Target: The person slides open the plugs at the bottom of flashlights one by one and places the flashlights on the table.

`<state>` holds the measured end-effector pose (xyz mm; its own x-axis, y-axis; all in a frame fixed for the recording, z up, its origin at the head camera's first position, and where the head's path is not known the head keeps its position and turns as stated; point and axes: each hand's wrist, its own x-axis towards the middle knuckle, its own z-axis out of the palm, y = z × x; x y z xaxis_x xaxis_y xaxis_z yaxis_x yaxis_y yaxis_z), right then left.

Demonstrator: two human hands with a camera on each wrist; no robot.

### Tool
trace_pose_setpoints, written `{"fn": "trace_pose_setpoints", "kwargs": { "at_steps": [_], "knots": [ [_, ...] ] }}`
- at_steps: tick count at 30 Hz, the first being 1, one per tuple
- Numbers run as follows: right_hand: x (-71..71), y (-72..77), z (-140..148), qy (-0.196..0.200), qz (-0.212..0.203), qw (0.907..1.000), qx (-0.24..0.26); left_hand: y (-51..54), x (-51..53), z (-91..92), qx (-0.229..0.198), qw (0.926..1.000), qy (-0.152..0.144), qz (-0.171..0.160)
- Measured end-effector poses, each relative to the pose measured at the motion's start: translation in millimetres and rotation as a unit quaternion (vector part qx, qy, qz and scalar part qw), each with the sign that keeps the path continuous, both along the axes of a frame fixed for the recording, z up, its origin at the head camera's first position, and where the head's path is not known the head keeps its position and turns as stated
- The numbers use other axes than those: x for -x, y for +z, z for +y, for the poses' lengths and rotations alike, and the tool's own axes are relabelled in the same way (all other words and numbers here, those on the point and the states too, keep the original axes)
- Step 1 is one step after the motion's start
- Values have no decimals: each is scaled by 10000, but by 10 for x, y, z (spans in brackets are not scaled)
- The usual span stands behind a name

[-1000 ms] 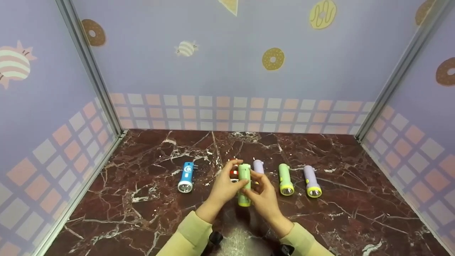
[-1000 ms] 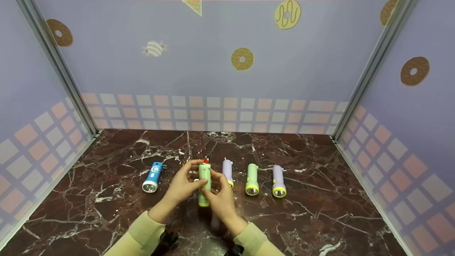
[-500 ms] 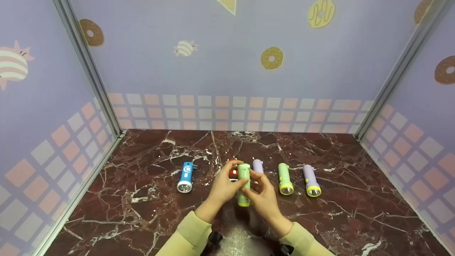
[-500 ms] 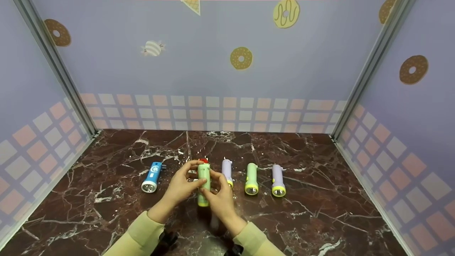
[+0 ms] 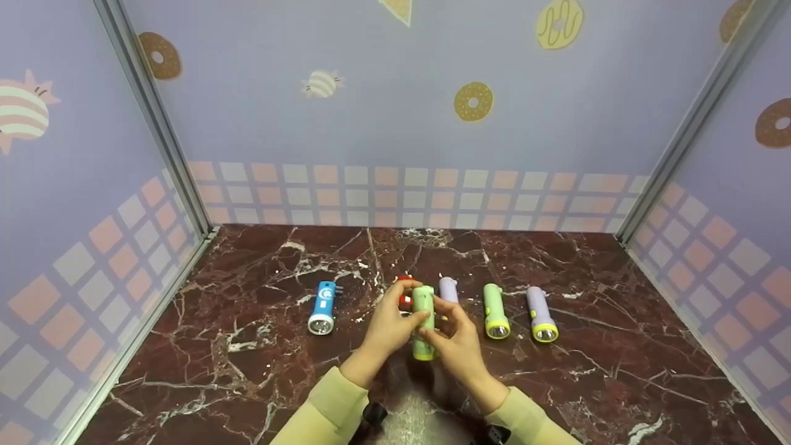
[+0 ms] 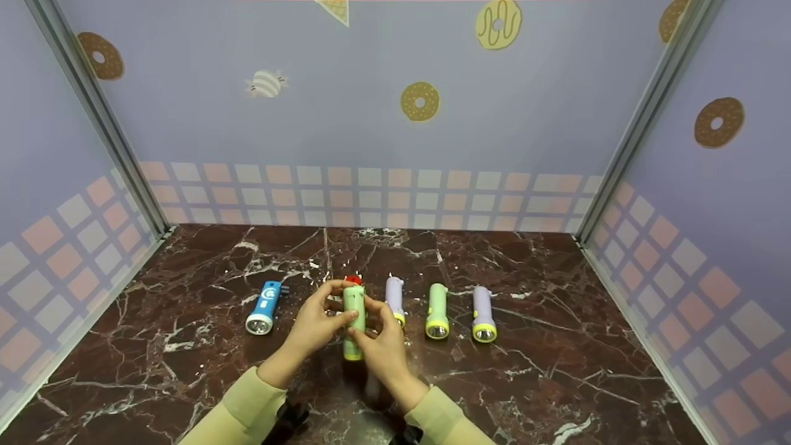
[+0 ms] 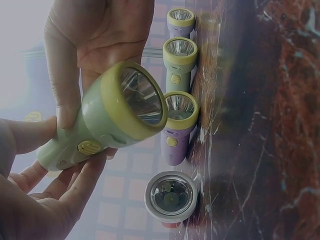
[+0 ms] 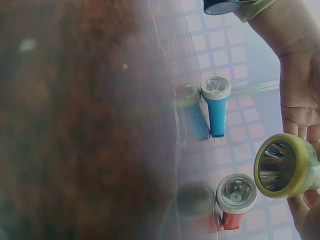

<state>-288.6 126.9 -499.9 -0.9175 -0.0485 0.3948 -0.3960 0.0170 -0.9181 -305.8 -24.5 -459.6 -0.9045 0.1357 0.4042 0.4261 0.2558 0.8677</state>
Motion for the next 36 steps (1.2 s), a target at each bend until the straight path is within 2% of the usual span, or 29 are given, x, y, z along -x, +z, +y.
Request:
{"fn": "trace_pose_setpoints", "kwargs": {
  "at_steps": [14, 27, 36],
  "knots": [
    [10, -2, -10, -61, -132, 9999, -40, -14, 2, 4, 30, 10000, 25, -7],
    [10, -16, 2, 14, -179, 9998, -3, -3, -12, 16, 218, 9997, 115, 50],
    [18, -17, -6, 169, -144, 9997, 82, -4, -14, 11, 261, 9996, 79, -38]
  ]
}}
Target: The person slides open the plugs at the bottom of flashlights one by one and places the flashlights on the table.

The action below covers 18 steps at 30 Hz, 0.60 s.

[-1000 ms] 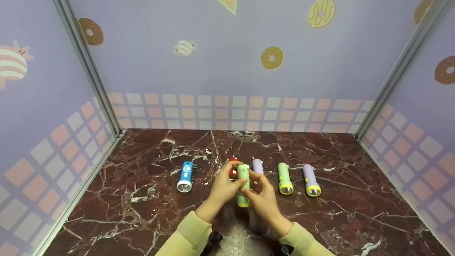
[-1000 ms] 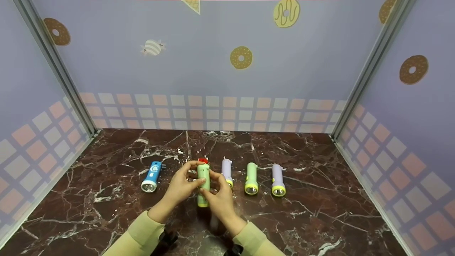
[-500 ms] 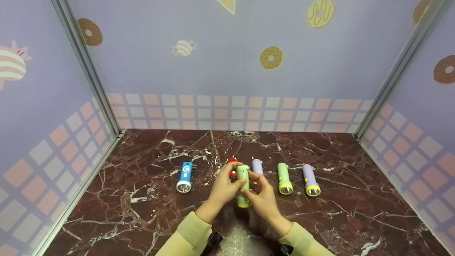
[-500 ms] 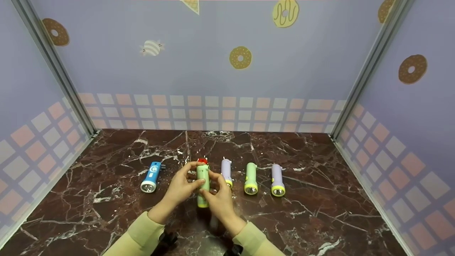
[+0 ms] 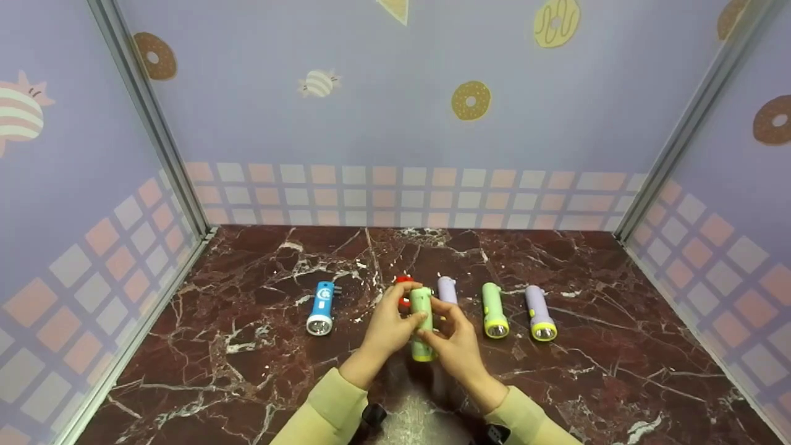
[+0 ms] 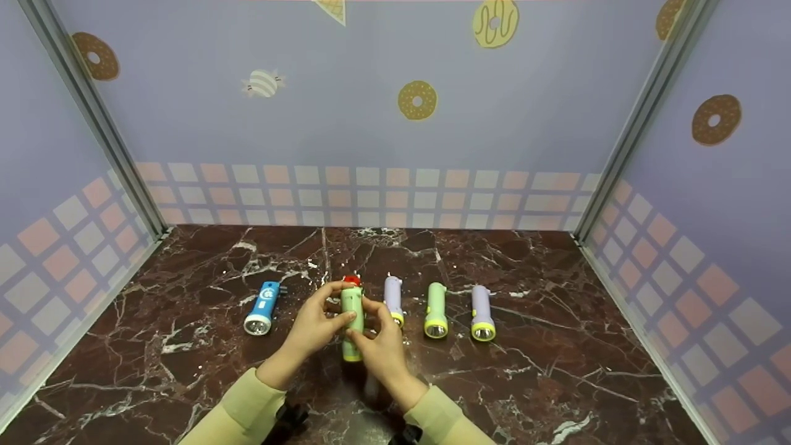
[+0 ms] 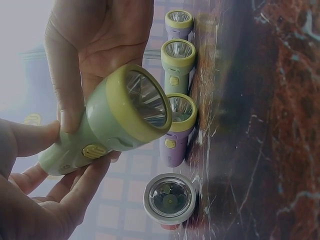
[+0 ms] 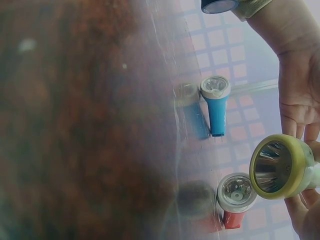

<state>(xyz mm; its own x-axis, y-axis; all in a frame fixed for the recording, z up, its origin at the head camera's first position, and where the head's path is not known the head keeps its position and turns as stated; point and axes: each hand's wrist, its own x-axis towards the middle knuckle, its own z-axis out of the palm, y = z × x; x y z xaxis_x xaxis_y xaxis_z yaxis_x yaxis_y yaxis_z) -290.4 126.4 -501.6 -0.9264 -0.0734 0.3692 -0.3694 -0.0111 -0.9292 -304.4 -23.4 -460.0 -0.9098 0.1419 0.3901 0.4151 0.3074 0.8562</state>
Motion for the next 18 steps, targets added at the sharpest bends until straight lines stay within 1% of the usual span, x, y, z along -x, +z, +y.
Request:
{"fn": "trace_pose_setpoints", "kwargs": {
  "at_steps": [7, 18],
  "knots": [
    [0, -12, -5, -28, -6, 10000, -51, -4, -2, 6, 18, 10000, 55, 37],
    [-6, -9, -7, -7, -3, 10000, -19, -9, -3, 4, 26, 10000, 36, 54]
  ]
}}
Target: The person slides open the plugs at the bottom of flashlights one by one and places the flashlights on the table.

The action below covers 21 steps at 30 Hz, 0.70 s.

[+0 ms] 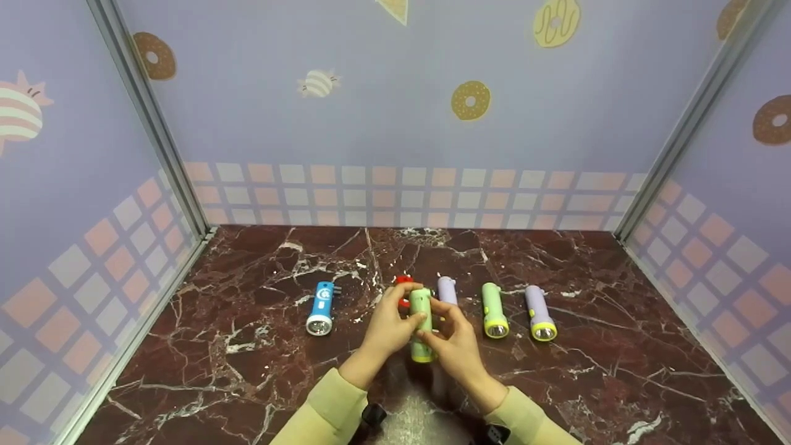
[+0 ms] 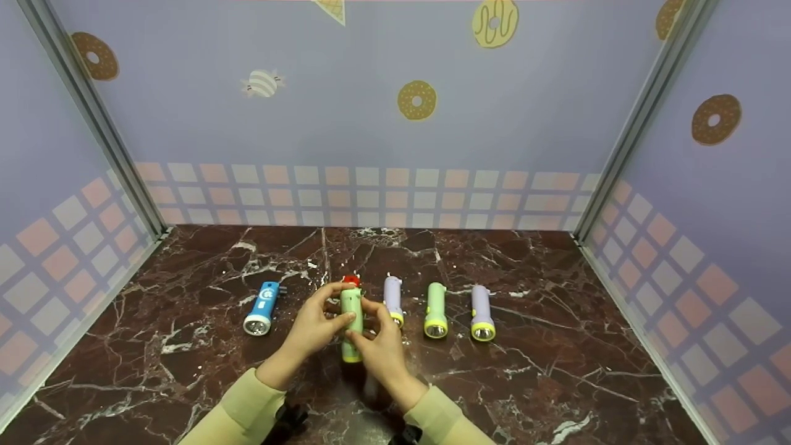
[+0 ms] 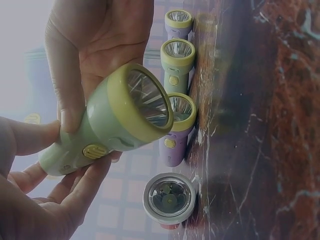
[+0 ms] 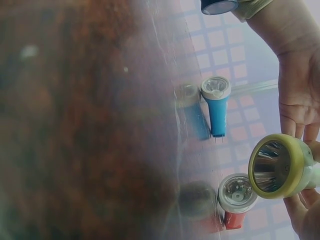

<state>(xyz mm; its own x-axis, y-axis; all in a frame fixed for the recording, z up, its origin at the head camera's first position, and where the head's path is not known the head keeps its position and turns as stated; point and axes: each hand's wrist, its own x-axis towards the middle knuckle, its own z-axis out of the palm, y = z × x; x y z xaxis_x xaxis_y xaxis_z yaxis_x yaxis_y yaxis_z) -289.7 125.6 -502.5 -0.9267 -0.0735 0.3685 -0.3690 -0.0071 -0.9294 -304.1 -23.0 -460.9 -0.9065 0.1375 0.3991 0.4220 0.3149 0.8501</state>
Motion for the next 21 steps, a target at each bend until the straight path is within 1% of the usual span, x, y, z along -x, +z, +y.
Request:
{"fn": "trace_pose_setpoints", "kwargs": {
  "at_steps": [6, 21],
  "knots": [
    [-1, -7, 1, -8, 32, 10000, -67, -2, -2, -4, 70, 10000, 19, -6],
    [-6, 2, 3, 15, 43, 10000, -89, 4, 2, -2, 264, 9995, 100, 111]
  ]
}}
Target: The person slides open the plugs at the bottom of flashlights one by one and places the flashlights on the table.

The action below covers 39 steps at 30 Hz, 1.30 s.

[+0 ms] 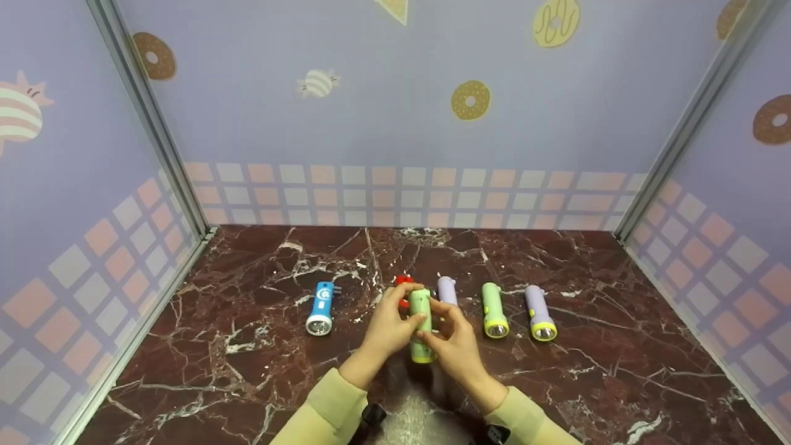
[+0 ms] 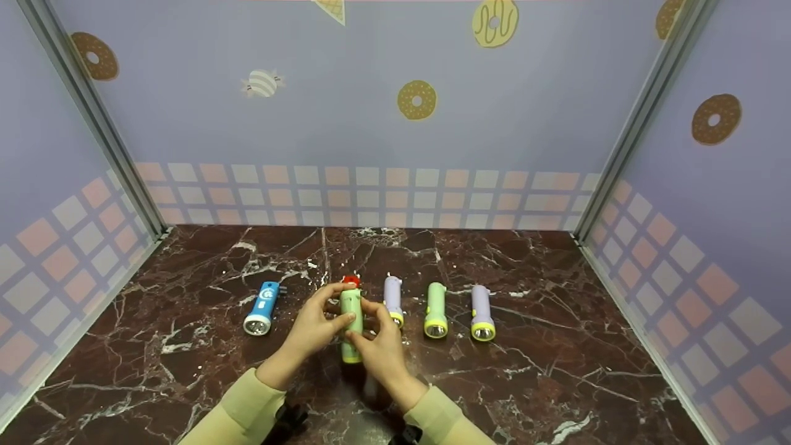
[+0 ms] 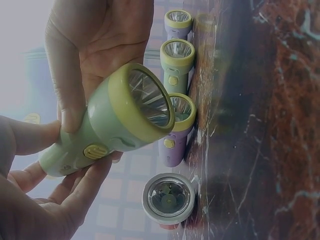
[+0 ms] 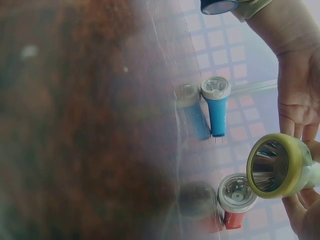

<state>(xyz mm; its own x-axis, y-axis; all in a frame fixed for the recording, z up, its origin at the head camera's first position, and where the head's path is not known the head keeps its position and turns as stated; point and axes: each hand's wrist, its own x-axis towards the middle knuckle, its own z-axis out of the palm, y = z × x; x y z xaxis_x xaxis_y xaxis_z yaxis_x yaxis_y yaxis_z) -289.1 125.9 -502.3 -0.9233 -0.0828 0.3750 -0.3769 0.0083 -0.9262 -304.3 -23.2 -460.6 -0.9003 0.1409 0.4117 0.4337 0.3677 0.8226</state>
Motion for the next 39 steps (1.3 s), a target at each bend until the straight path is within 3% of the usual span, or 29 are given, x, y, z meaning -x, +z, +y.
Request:
{"fn": "trace_pose_setpoints", "kwargs": {
  "at_steps": [20, 33, 39],
  "knots": [
    [-8, 0, -1, 5, -120, 9999, -27, -9, 1, 1, 61, 9999, 1, -130],
    [-4, -6, -2, 8, -115, 9999, -31, -32, 0, -6, 74, 9999, 8, 102],
    [-6, -12, -3, 4, -39, 10000, -72, -29, 6, -10, 65, 10000, -26, -13]
  ]
}}
